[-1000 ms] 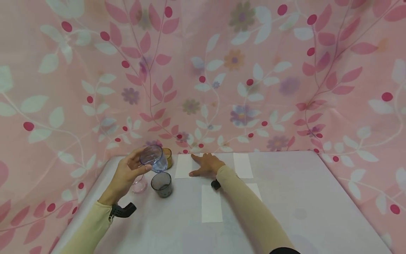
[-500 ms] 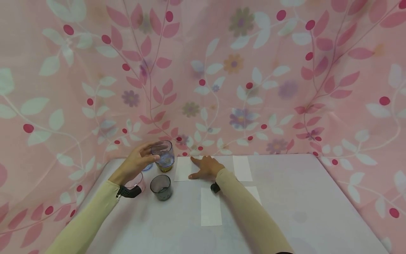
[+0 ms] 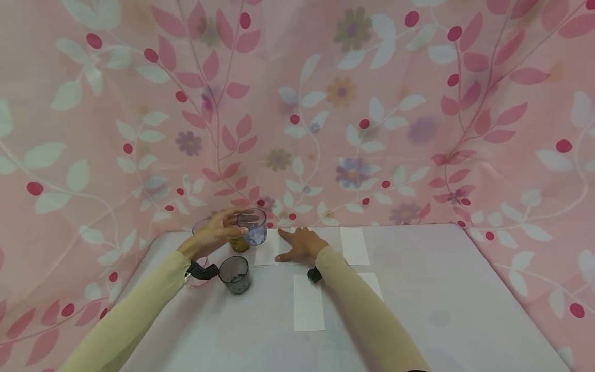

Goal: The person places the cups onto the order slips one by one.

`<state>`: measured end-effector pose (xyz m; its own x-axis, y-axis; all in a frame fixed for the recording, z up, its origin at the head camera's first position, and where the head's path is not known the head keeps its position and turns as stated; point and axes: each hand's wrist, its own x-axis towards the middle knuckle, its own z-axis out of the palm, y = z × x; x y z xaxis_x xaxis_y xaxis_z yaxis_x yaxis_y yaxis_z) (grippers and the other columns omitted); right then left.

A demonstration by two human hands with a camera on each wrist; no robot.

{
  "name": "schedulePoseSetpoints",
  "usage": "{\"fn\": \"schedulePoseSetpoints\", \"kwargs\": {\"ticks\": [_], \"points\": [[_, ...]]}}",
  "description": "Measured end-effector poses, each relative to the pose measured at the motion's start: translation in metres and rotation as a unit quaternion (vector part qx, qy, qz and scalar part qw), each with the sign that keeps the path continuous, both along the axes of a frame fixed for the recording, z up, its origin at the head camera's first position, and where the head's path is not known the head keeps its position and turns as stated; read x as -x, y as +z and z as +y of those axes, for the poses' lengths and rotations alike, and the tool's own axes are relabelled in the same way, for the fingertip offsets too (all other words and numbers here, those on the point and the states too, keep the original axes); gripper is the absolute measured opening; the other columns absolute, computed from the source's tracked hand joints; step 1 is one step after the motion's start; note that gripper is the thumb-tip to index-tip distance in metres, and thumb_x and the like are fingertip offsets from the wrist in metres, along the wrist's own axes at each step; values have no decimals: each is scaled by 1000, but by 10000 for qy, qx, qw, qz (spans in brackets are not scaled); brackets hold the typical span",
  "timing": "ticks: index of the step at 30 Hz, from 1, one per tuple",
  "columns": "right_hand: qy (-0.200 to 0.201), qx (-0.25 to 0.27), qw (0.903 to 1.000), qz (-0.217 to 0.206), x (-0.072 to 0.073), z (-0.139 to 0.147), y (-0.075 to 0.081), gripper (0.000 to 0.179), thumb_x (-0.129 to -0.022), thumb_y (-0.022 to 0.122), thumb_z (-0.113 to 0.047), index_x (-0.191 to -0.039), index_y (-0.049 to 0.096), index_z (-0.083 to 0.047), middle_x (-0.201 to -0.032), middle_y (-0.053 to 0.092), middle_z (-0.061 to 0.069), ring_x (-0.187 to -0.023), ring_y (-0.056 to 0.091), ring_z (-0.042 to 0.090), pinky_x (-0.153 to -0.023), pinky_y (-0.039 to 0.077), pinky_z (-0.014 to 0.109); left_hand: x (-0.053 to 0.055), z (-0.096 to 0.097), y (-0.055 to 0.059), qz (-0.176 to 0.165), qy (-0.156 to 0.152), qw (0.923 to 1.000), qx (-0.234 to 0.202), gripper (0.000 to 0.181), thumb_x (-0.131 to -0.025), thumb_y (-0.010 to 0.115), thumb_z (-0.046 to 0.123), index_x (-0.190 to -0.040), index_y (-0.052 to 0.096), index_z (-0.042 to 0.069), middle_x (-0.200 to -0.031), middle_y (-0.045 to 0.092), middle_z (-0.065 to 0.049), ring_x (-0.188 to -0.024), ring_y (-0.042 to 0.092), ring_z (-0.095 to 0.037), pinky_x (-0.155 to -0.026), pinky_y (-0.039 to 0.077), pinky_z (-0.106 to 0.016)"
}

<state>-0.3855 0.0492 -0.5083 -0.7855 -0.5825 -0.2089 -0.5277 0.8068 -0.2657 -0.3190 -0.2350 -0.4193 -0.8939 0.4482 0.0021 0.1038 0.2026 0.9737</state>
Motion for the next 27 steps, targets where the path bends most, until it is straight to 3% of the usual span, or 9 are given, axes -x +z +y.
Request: {"fn": "schedulePoseSetpoints", "kwargs": {"ticks": [7,13,22,27], "points": [[-56,-110,9999,-2,4,-1,-2,103,-84,61,-88,-168,21,-43,-151,53,19,-134,54,35,-112,49,57,10,7,-4,-179,70,9998,106,80,-98,77,19,-164,32,12,-163,47,-14,-156,38,-36,-126,34,-61],[-48,-9,10000,-28,3,0,-2,103,-84,62,-87,-168,23,-41,-153,52,21,-139,52,37,-115,47,58,17,14,-10,-216,33,9996,202,74,-96,78,15,-159,40,12,-166,40,-16,-157,31,-40,-128,28,-64],[-158,-2,9998,-88,1,-1,0,102,-85,66,-84,-168,29,-38,-149,56,21,-134,57,36,-111,51,57,25,25,-21,-96,-272,9990,348,73,-97,75,5,-159,37,3,-156,50,-27,-147,45,-47,-118,48,-50],[-227,127,9996,-114,-1,-2,2,100,-84,70,-80,-166,36,-34,-141,59,21,-127,59,34,-109,52,57,27,33,-26,98,-83,9955,939,71,-93,82,15,-154,45,8,-150,58,-19,-140,53,-40,-117,47,-50]]}}
